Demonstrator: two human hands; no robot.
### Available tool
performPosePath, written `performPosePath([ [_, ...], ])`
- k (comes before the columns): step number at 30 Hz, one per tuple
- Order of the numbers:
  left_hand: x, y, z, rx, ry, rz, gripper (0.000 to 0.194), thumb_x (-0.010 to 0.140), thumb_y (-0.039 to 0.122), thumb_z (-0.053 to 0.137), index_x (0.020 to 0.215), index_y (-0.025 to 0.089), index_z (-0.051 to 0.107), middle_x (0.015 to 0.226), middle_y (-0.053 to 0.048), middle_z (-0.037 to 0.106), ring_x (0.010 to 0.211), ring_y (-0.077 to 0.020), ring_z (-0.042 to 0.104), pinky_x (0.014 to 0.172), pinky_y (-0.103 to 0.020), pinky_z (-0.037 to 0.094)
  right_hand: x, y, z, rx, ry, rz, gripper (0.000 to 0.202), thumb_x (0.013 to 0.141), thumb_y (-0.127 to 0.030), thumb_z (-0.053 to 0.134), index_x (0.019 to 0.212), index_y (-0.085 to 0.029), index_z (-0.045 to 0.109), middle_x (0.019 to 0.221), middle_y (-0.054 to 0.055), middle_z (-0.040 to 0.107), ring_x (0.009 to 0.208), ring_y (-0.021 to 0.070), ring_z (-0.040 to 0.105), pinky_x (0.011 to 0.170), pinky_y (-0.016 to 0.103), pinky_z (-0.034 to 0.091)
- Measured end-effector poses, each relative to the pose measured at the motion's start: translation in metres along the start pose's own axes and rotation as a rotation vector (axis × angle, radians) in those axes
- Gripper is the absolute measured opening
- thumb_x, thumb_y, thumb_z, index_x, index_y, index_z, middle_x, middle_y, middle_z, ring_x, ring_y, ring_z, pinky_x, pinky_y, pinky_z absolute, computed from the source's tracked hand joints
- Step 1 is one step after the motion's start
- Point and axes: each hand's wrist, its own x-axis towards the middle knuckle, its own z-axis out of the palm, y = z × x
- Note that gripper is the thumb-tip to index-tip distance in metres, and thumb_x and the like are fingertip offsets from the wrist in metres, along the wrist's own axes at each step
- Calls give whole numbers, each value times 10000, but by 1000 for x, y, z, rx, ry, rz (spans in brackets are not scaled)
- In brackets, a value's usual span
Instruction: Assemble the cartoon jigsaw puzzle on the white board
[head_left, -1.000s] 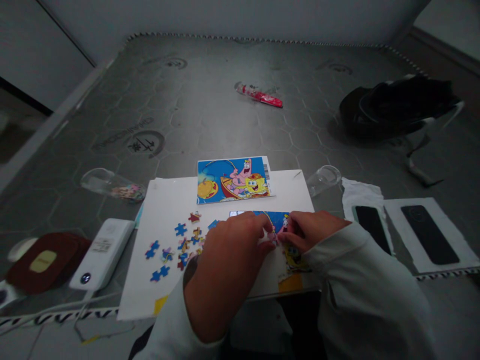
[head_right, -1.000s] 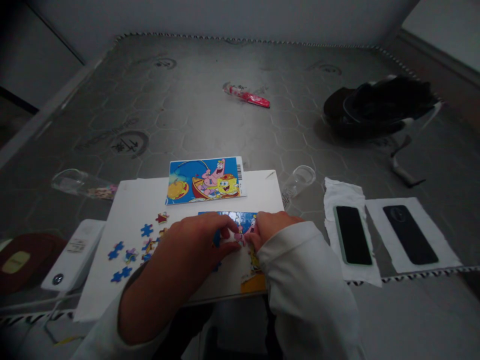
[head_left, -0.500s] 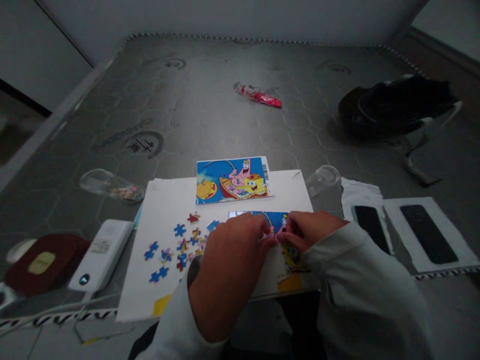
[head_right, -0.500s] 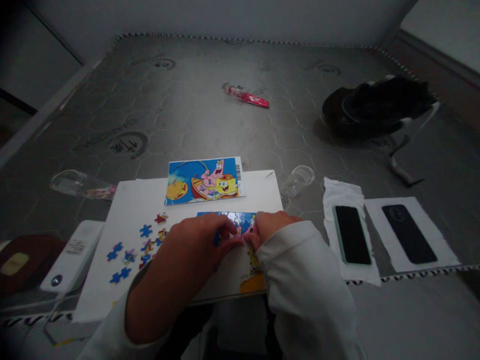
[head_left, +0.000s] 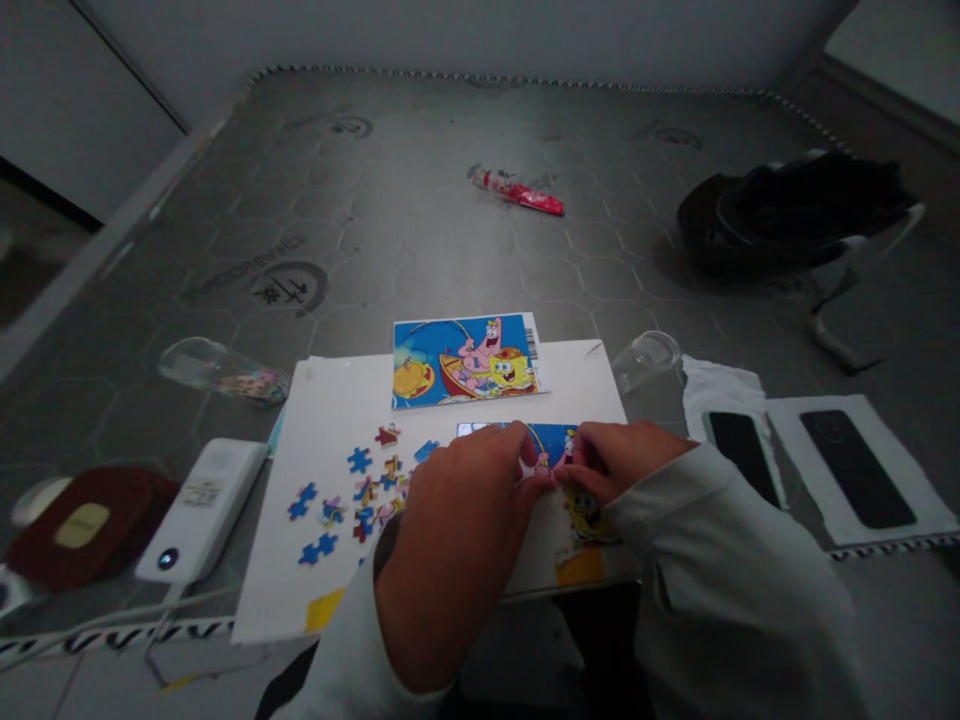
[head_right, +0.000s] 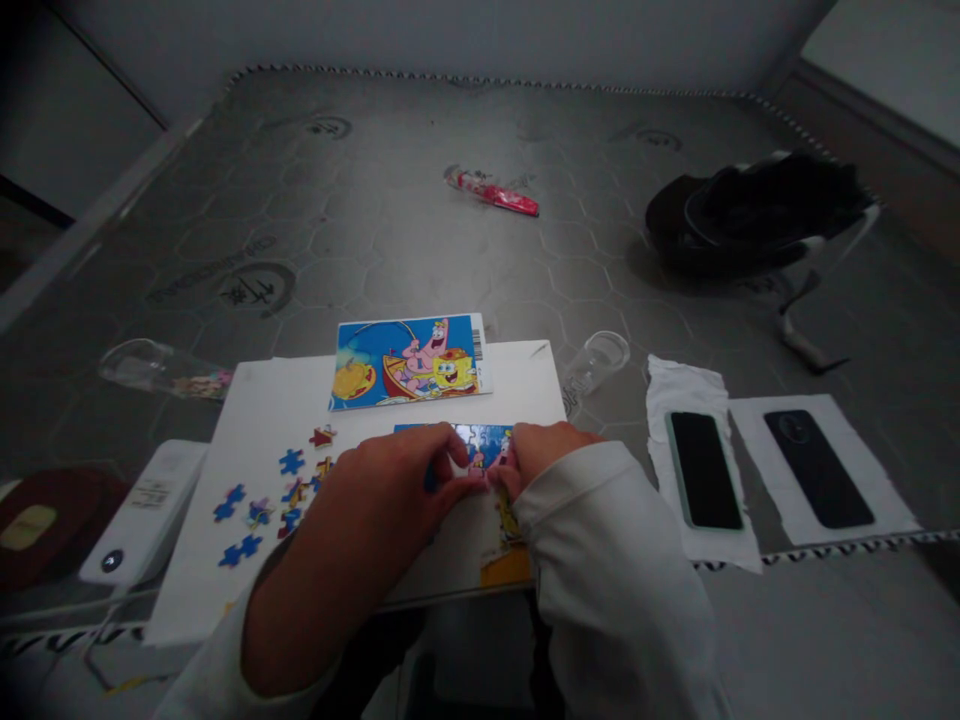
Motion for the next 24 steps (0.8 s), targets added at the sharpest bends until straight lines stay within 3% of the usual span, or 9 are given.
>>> performPosePath([
  [6,-3,-1,-3,27,0,54,177,832,324,771,994,335,701,941,43,735,790,-231,679,653,-327,360,1,1,1,11,5,-1,233,914,-451,603,970,-238,682,1000,80,765,889,226,691,681,313,402],
  [12,1,6,-1,15,-56,66,84,931,312,655,988,297,715,1002,4,721,845,-229,685,686,-340,415,4,3,4,-5,11,-4,240,915,-462,602,971,-237,665,999,83,763,910,237,693,692,317,410],
  [18,3,5,2,2,-62,66,56,925,285,665,966,276,703,1008,1,715,865,-230,680,712,-349,444,3,2,3,1,9,-8,221,917,-457,608,951,-245,658,1002,78,764,899,228,685,698,311,407],
  [24,3,4,3,11,-46,92,58,924,284,660,970,272,693,1000,-2,725,869,-244,692,720,-366,480,14,16,15,43,30,-61,272,876,-526,616,878,-255,627,939,76,748,836,233,677,689,329,421],
])
